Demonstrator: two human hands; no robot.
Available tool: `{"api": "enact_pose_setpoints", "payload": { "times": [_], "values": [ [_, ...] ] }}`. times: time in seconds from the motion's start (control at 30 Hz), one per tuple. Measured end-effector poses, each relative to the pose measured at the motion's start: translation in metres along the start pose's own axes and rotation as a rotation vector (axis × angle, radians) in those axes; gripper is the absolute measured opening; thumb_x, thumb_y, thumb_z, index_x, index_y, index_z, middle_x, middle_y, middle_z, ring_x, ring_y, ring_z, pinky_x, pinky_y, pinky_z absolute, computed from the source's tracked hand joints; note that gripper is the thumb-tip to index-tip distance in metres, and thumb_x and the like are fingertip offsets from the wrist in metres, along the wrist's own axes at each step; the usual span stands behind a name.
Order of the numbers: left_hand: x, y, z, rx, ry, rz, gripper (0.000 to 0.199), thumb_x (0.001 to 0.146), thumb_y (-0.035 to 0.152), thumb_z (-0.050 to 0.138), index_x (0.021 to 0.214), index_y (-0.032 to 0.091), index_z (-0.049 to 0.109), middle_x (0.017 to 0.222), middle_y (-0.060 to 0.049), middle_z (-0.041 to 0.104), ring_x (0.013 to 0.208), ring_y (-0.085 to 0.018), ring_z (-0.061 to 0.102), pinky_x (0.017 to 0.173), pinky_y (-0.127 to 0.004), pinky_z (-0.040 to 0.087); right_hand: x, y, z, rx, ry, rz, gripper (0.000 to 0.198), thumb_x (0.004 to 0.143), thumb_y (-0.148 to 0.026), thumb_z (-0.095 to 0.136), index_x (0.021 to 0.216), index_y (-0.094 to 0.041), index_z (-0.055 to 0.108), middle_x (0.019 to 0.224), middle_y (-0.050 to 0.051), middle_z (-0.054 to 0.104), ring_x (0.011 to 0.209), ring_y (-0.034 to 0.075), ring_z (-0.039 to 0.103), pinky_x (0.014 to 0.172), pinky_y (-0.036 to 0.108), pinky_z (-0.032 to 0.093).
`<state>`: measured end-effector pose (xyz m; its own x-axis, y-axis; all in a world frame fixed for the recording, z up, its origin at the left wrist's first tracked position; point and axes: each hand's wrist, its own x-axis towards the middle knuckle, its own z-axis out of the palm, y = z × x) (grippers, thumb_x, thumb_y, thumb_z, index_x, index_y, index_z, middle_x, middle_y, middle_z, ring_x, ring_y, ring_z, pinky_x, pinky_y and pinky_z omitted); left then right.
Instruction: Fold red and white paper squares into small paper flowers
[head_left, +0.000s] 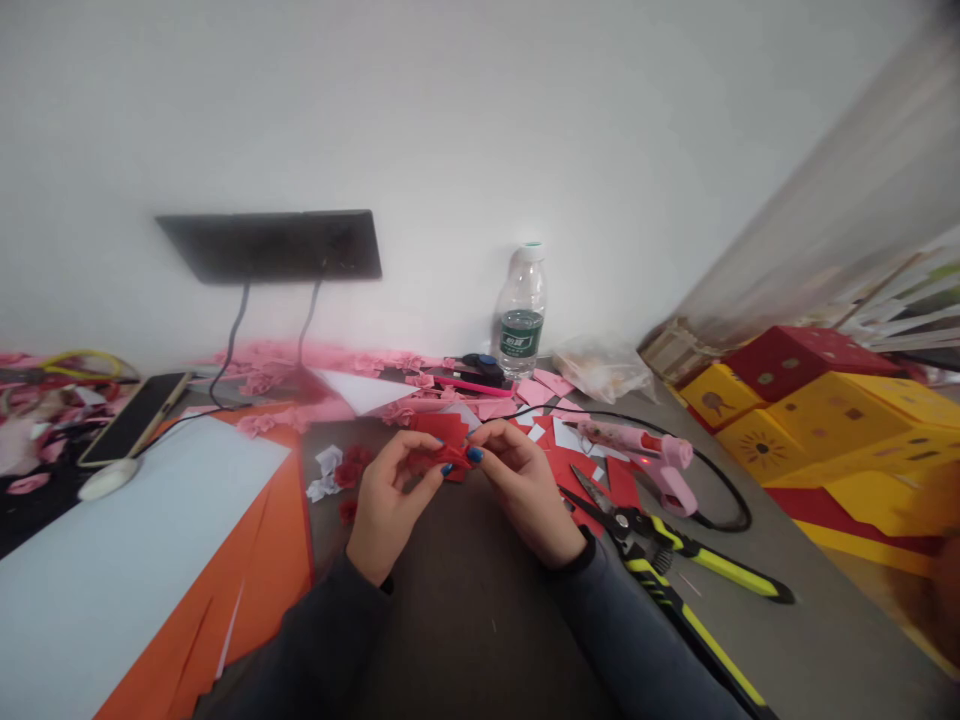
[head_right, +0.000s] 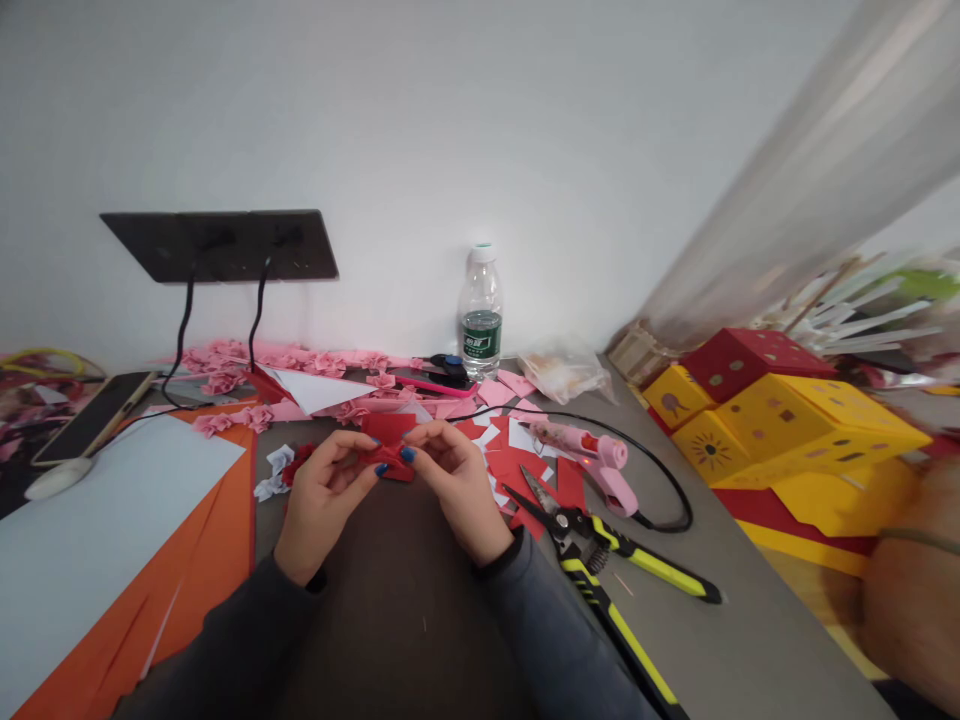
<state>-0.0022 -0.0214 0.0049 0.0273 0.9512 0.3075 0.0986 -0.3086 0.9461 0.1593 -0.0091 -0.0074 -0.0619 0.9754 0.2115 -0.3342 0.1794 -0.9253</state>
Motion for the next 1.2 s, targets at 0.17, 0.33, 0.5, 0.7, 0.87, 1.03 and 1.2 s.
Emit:
{"api": "enact_pose_setpoints", "payload": {
  "times": [0.17,0.33,0.5,0.7,0.87,1.03,1.2],
  "values": [
    [0.001,0.001,-0.001,-0.006,-0.02,-0.031,0.021,0.079,0.016,0.067,0.1,0.02,0.067,0.093,-0.004,0.069,0.089,-0.015,0.067,0.08,-0.026,0.056,-0.001,-0.003,0.002,-0.036,0.041,-0.039,0.013,0.082,-0.033,0.073,0.086,-0.022,0.066,0.083,0.0,0.064,0.077,0.015,0.059,0.071,0.027,0.048],
    [0.002,0.003,-0.001,-0.032,0.003,-0.02,0.023,0.077,0.012,0.067,0.099,0.02,0.068,0.087,-0.001,0.068,0.083,-0.014,0.066,0.077,-0.024,0.056,-0.001,-0.005,0.002,-0.069,0.032,-0.056,0.017,0.081,-0.035,0.073,0.091,-0.023,0.068,0.087,0.002,0.067,0.081,0.017,0.061,0.075,0.03,0.05],
    [0.001,0.004,-0.001,0.024,-0.03,0.054,0.017,0.082,0.013,0.064,0.096,0.021,0.07,0.09,-0.001,0.067,0.085,-0.014,0.065,0.076,-0.022,0.055,0.0,-0.008,0.002,-0.099,-0.037,-0.015,0.014,0.084,-0.035,0.07,0.082,-0.021,0.067,0.08,0.001,0.063,0.074,0.015,0.056,0.068,0.027,0.045],
    [0.002,0.007,-0.001,0.057,-0.033,0.115,0.014,0.083,0.011,0.062,0.09,0.019,0.07,0.084,-0.002,0.063,0.078,-0.013,0.062,0.069,-0.022,0.052,-0.002,-0.014,0.006,-0.081,-0.107,-0.002,0.021,0.088,-0.039,0.065,0.079,-0.02,0.063,0.082,0.002,0.06,0.08,0.018,0.055,0.077,0.03,0.045],
    [0.002,0.007,-0.001,0.054,-0.044,0.106,0.011,0.082,0.011,0.062,0.086,0.019,0.068,0.082,-0.001,0.061,0.076,-0.014,0.06,0.068,-0.023,0.05,-0.003,-0.013,0.006,-0.073,-0.098,-0.051,0.017,0.088,-0.037,0.065,0.081,-0.021,0.063,0.085,0.003,0.062,0.083,0.018,0.058,0.08,0.031,0.046],
    [0.002,0.007,-0.002,0.121,-0.043,0.139,0.012,0.082,0.011,0.061,0.086,0.019,0.068,0.081,-0.002,0.061,0.075,-0.015,0.059,0.066,-0.024,0.049,-0.003,-0.015,0.004,-0.123,-0.097,-0.052,0.016,0.086,-0.038,0.068,0.086,-0.022,0.065,0.084,0.003,0.061,0.078,0.018,0.056,0.073,0.03,0.047],
    [0.002,0.01,-0.001,0.128,-0.086,0.134,0.008,0.083,0.014,0.062,0.084,0.019,0.069,0.079,-0.002,0.06,0.074,-0.015,0.059,0.065,-0.023,0.047,-0.003,-0.021,0.006,-0.143,-0.172,-0.027,0.021,0.088,-0.04,0.065,0.082,-0.02,0.062,0.08,0.001,0.055,0.074,0.016,0.051,0.07,0.028,0.043]
  ]
}}
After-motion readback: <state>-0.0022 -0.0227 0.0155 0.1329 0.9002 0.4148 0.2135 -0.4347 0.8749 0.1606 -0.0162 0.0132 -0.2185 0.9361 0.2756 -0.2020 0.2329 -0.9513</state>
